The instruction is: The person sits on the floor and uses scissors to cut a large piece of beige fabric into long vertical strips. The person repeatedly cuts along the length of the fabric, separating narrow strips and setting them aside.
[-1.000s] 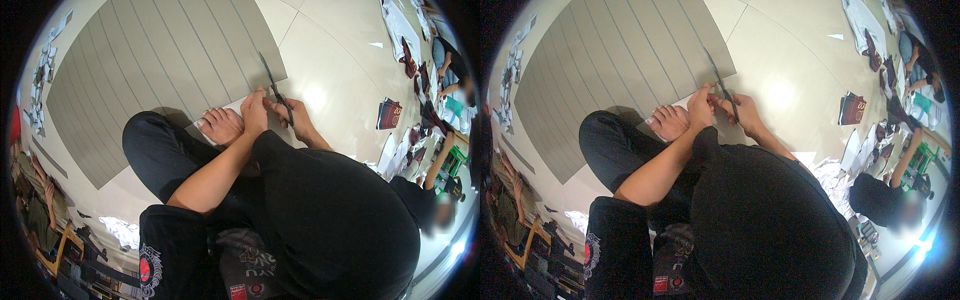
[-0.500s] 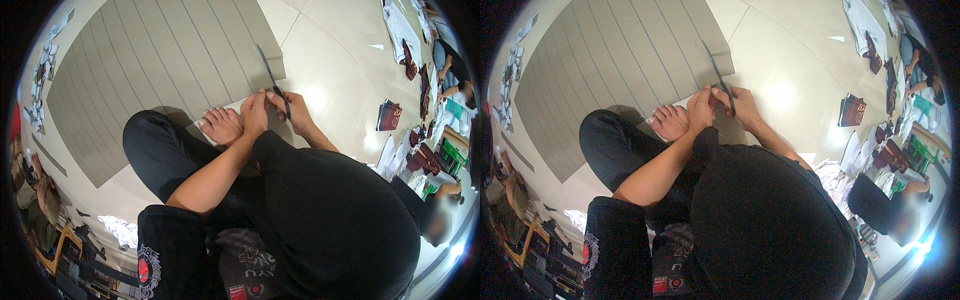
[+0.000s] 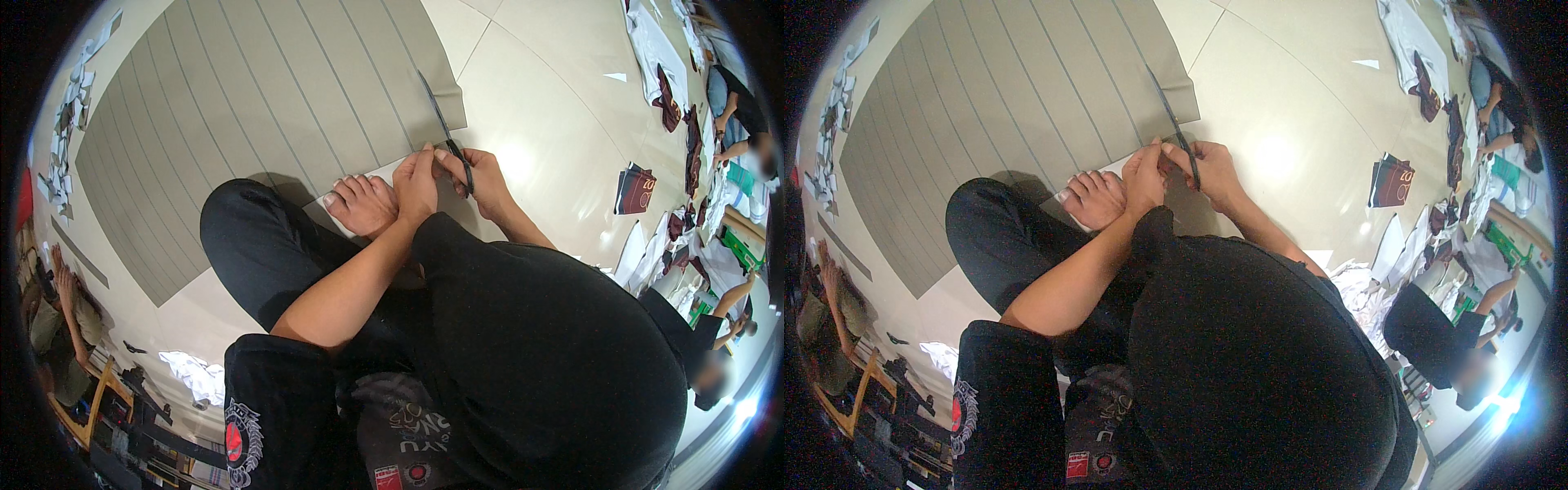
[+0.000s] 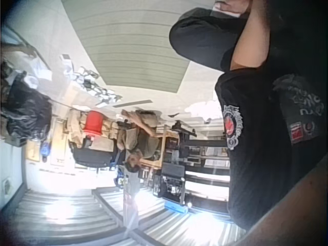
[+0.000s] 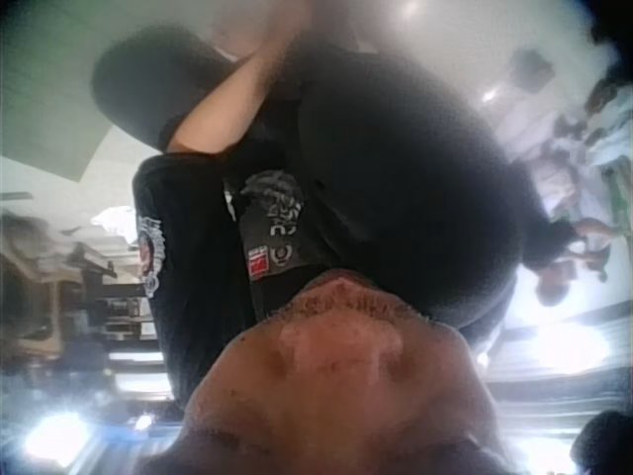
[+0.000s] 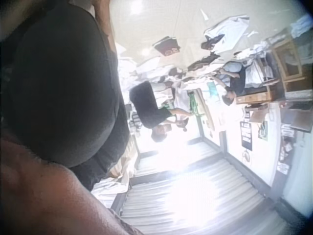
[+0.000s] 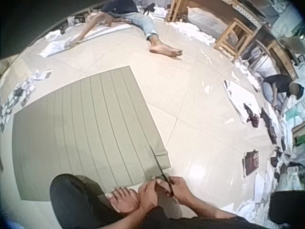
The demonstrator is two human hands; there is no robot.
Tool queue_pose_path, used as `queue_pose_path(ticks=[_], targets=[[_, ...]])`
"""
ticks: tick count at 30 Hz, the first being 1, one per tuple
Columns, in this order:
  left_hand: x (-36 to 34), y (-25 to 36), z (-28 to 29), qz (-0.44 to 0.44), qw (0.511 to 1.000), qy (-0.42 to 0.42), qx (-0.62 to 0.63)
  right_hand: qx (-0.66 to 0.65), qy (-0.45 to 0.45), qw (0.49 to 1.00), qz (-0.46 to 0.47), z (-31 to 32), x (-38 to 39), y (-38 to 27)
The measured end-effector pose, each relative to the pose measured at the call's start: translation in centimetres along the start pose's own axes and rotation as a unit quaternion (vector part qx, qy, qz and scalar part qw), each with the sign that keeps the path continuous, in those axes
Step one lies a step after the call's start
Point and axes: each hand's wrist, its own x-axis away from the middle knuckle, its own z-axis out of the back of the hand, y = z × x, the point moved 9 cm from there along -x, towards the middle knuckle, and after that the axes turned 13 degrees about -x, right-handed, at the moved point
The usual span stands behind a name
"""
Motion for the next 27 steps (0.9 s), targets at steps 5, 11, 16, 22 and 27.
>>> queue_pose_path(ticks=[5,11,16,22,27], targets=[[-0.17,-0.09,0.05,-0.002,1.000,0.000,-0.015,0.010,0.003,1.000,0.012,0.43,-0.23,0.24],[-0.12,-0.24,0.10,0.003,1.000,-0.004,-0.018,0.006,0.006,1.000,0.009,0.52,-0.41,0.50],[-0.07,-0.23,0.08,0.008,1.000,-0.002,-0.021,0.008,-0.001,1.000,0.014,0.47,-0.26,0.32],[-0.17,-0.35,0.16,0.002,1.000,-0.010,-0.025,0.008,-0.008,1.000,0.011,0.44,-0.25,0.50],[-0.09,-0.32,0.15,0.007,1.000,-0.004,-0.017,0.007,-0.016,1.000,0.008,0.27,-0.31,0.52]])
